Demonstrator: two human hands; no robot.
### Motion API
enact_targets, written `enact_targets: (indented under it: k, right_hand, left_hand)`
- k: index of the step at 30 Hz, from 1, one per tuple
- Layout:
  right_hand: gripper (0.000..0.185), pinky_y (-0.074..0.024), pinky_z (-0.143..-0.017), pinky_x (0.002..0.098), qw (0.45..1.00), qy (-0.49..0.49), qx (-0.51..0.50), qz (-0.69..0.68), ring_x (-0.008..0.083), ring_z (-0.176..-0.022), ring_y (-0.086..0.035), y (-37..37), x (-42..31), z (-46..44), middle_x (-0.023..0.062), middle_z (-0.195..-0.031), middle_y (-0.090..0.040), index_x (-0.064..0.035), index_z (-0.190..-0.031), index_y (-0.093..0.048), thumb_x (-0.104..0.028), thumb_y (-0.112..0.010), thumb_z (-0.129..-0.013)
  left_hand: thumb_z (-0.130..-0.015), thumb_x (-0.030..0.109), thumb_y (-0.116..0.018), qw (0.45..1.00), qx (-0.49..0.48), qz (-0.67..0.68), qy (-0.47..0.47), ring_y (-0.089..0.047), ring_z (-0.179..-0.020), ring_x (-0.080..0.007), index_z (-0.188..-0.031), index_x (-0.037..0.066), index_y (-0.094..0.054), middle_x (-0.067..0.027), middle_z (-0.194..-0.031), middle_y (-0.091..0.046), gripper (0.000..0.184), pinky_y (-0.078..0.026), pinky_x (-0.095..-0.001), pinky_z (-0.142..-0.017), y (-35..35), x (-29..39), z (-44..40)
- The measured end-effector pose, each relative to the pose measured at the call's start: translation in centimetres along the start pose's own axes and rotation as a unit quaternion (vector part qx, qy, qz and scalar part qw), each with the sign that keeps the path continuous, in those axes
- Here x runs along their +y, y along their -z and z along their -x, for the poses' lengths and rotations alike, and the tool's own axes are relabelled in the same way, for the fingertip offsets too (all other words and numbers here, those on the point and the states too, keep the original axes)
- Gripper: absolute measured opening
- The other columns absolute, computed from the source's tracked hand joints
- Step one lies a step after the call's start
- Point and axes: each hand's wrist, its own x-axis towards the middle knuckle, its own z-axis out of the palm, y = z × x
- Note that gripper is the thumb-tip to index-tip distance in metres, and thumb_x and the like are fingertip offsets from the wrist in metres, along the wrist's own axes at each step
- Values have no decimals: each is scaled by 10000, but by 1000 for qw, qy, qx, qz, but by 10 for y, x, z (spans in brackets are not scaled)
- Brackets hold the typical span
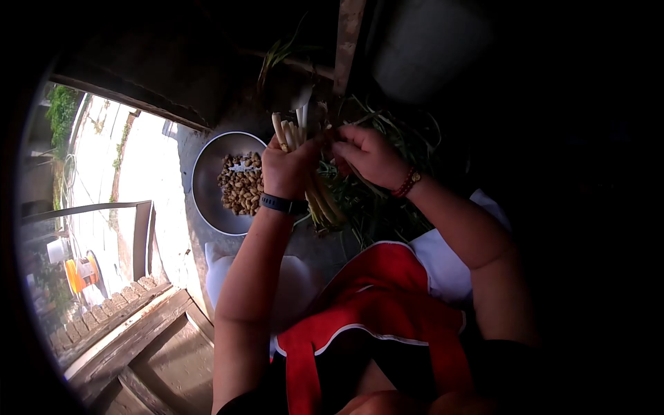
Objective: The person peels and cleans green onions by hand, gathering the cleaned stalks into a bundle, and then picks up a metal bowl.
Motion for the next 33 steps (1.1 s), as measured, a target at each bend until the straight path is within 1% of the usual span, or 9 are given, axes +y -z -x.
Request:
enact_targets:
  k: [2, 5, 8, 11, 14, 26, 29, 31, 33]
  right_hand:
    - [79, -444, -569, 251, 998, 19, 26, 61, 77, -638, -524, 1, 0, -1, 22, -725, -560, -17, -887, -549, -84, -514, -865]
    - [69, -437, -559, 293, 945, 184, 72, 261, 174, -619, -557, 0, 2, -2, 91, -719, -566, -12, -880, -534, -71, -523, -845]
    - [76, -436, -566, 345, 906, 195, 107, 359, 299, -659, -568, -3, -3, 1, 152, -751, -562, -12, -862, -517, -64, -545, -815]
    - [85, -445, -583, 370, 884, 222, 141, 387, 349, -714, -562, -6, -1, 1, 165, -759, -566, -22, -833, -510, -67, -569, -791]
    - [98, -451, -579, 393, 862, 248, 157, 413, 341, -707, -572, -9, -5, 3, 158, -740, -571, -28, -810, -504, -71, -586, -778]
    - [94, -447, -541, 405, 861, 255, 158, 412, 369, -681, -558, -12, 5, 2, 170, -719, -561, -28, -767, -507, -51, -596, -753]
    - [93, -451, -526, 341, 877, 242, 142, 391, 283, -642, -591, -12, 6, 1, 131, -696, -582, -19, -773, -525, -66, -605, -770]
    - [91, -451, -533, 290, 948, 151, 100, 262, 190, -631, -590, -8, 16, -3, 83, -698, -595, -13, -796, -548, -88, -599, -800]
    - [105, -453, -543, 249, 989, 58, 64, 120, 115, -630, -578, -6, 17, -5, 41, -709, -601, -10, -825, -568, -113, -590, -828]
  left_hand:
    - [-724, 52, -698, 1000, -1, 4, 6, -539, -536, -87, -808, 28, -595, -8, -656, -589, 135, -432, -212, -496, 0, -2, -1]
    - [-715, 62, -720, 1000, 0, -1, 5, -541, -541, -84, -806, 31, -595, -9, -663, -591, 158, -433, -207, -499, 1, -2, -2]
    - [-715, 55, -718, 1000, 1, 3, 15, -545, -548, -88, -805, 29, -596, -13, -666, -595, 154, -435, -210, -503, 1, -2, -2]
    - [-715, 47, -715, 1000, 0, 6, 26, -547, -552, -96, -805, 26, -595, -19, -672, -598, 152, -437, -216, -508, 3, -3, -3]
    - [-722, 30, -698, 999, 0, 8, 41, -557, -562, -109, -805, 18, -590, -29, -678, -602, 137, -447, -223, -519, 4, -1, -3]
    - [-709, 1, -636, 999, 24, -23, 34, -554, -552, -122, -781, 5, -572, -39, -658, -592, 97, -446, -233, -522, 4, -4, -5]
    - [-689, 5, -627, 997, 48, -46, 45, -544, -543, -120, -770, 7, -568, -37, -648, -584, 101, -437, -233, -515, 0, -1, -3]
    - [-685, 8, -629, 997, 49, -40, 42, -543, -539, -121, -768, 6, -568, -38, -646, -584, 102, -437, -233, -512, 0, 0, -3]
    - [-684, 10, -629, 998, 48, -33, 36, -544, -535, -122, -765, 7, -568, -39, -644, -584, 101, -437, -234, -508, 2, -1, -3]
